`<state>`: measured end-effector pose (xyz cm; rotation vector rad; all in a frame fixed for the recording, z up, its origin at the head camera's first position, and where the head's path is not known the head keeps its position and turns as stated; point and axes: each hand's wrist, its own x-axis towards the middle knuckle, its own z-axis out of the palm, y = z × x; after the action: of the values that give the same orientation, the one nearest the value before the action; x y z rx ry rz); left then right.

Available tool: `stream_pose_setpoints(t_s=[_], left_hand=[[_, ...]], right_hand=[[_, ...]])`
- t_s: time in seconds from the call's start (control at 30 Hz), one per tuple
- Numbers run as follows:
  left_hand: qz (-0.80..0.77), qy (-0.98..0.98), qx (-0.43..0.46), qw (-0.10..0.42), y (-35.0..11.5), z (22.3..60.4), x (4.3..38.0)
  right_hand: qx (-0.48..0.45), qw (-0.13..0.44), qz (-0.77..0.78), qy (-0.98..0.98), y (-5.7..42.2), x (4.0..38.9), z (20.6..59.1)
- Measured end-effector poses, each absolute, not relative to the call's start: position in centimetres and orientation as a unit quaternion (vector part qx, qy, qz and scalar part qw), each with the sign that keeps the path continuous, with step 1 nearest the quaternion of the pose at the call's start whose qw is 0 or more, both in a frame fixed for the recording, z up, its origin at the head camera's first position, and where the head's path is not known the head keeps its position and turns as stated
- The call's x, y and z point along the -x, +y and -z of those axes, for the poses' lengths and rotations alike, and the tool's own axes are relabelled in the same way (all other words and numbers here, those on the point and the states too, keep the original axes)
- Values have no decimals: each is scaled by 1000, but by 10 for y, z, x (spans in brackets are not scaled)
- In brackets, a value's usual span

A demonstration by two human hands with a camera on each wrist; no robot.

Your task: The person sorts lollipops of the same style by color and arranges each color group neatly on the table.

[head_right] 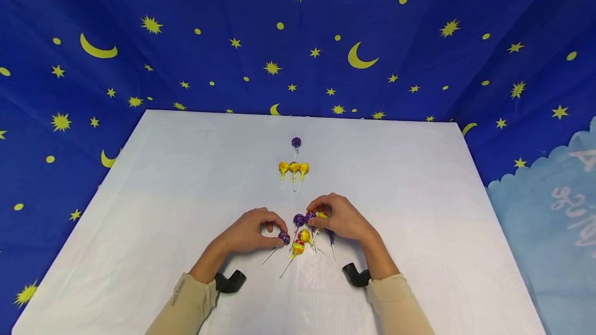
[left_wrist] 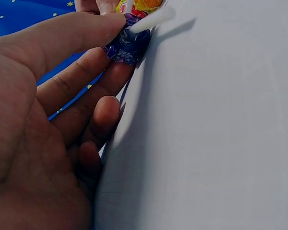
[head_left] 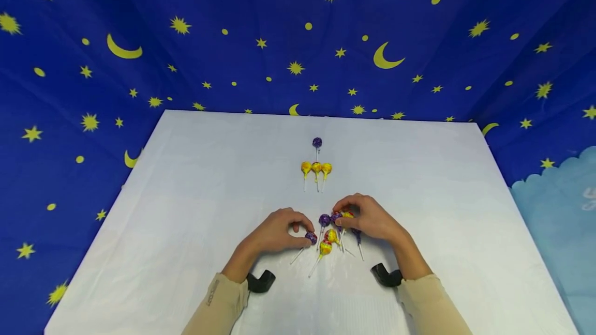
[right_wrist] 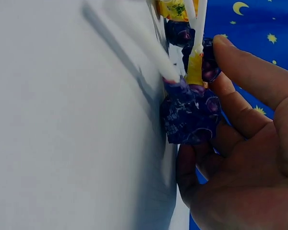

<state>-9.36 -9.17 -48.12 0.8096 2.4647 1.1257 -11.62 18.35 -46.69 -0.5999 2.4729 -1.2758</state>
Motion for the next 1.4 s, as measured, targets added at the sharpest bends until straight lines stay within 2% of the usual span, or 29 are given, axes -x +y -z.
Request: stream_pose_setpoints(t_s=[0.6,0.97,1.4], left_hand=[[-403,859,-279,146,-92,485,91],[-401,862,-274,143,-92,487,91],[-398,864,-271,147,-93,486,92]], right_hand=[[154,135,446,871,181,139,456],[141,94,442,881,176,165,446],[110,112,445,882,174,200,440]])
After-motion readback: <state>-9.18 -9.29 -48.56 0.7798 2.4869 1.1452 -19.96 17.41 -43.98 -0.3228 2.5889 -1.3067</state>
